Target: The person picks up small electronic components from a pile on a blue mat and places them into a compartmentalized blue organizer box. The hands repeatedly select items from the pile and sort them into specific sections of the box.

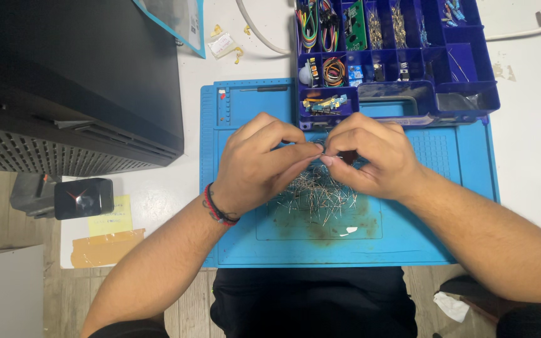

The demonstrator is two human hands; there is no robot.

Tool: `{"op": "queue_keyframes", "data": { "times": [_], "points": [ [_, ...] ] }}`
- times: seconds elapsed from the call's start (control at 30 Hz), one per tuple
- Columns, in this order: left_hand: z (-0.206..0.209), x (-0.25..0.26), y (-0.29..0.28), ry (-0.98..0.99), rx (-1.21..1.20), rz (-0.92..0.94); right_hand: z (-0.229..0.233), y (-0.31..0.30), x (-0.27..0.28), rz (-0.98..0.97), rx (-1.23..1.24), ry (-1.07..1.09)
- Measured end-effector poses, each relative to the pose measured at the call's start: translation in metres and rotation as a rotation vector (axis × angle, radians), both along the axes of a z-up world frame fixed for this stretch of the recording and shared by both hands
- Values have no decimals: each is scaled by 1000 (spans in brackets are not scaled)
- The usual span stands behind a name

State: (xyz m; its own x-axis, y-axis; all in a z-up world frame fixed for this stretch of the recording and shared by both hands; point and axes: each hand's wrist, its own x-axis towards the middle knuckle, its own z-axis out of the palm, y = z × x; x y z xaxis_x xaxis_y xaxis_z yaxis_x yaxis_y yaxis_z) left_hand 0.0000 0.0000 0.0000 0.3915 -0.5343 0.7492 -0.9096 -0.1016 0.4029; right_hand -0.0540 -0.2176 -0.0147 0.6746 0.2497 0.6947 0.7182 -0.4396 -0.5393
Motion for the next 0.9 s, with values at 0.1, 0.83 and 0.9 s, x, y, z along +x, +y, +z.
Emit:
{"op": "queue_keyframes", "data": {
  "times": [0.1, 0.83, 0.9],
  "points": [
    [3, 0, 0, -19, 5, -1, 7, -1, 2, 46, -20, 33],
    [1, 0, 0, -11, 12, -44, 7, -4, 2, 49, -54, 50],
    [1, 1, 0, 12, 2, -39, 9, -5, 2, 35, -43, 19]
  ]
}}
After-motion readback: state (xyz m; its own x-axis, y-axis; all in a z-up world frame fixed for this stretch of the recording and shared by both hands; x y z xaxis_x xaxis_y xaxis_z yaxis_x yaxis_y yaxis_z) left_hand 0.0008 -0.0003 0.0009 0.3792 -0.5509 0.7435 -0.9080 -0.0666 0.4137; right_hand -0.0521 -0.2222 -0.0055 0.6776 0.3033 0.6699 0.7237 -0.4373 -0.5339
